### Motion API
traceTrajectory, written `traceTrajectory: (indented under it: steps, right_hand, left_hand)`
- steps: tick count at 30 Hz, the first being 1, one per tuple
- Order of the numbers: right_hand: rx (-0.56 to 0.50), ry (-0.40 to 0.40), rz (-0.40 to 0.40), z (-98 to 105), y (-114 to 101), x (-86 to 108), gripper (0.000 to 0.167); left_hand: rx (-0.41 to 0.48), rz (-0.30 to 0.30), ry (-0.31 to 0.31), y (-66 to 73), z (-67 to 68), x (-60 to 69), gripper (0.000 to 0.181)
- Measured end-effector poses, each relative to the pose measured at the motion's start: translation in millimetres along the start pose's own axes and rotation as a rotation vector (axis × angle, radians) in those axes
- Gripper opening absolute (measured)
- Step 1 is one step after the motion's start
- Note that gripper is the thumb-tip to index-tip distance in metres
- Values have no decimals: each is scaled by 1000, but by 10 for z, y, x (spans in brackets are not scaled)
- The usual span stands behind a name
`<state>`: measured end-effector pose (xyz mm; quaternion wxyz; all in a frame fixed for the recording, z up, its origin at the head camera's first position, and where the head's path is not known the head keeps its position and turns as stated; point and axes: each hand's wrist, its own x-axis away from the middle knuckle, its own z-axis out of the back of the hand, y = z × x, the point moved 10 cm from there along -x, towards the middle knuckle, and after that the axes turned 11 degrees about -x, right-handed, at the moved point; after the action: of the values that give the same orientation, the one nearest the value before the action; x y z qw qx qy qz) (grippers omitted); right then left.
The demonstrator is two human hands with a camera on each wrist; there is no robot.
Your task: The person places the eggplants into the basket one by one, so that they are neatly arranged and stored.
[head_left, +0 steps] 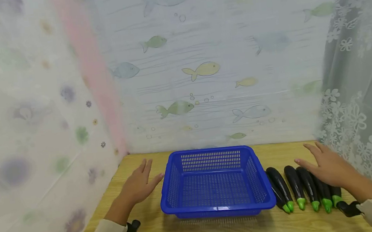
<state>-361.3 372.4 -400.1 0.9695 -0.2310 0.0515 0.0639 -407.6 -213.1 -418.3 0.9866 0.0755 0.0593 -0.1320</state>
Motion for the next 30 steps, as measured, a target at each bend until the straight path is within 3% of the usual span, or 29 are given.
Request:
traceTrajectory:
  steps: [8,13,23,30]
  right_hand:
    - [-49,30,21,75,108,21,78]
    - [-64,39,5,122,235,70,68]
    - [-73,39,-126,95,770,183,73]
    - [-133,-28,-250,-61,1062,259,84]
  left_hand:
    - [257,-16,83,169,-110,-70,86]
    - [384,35,120,217,-195,-105,83]
    - [654,100,136,260,-348,-164,72]
    - [786,158,137,272,-398,-177,65]
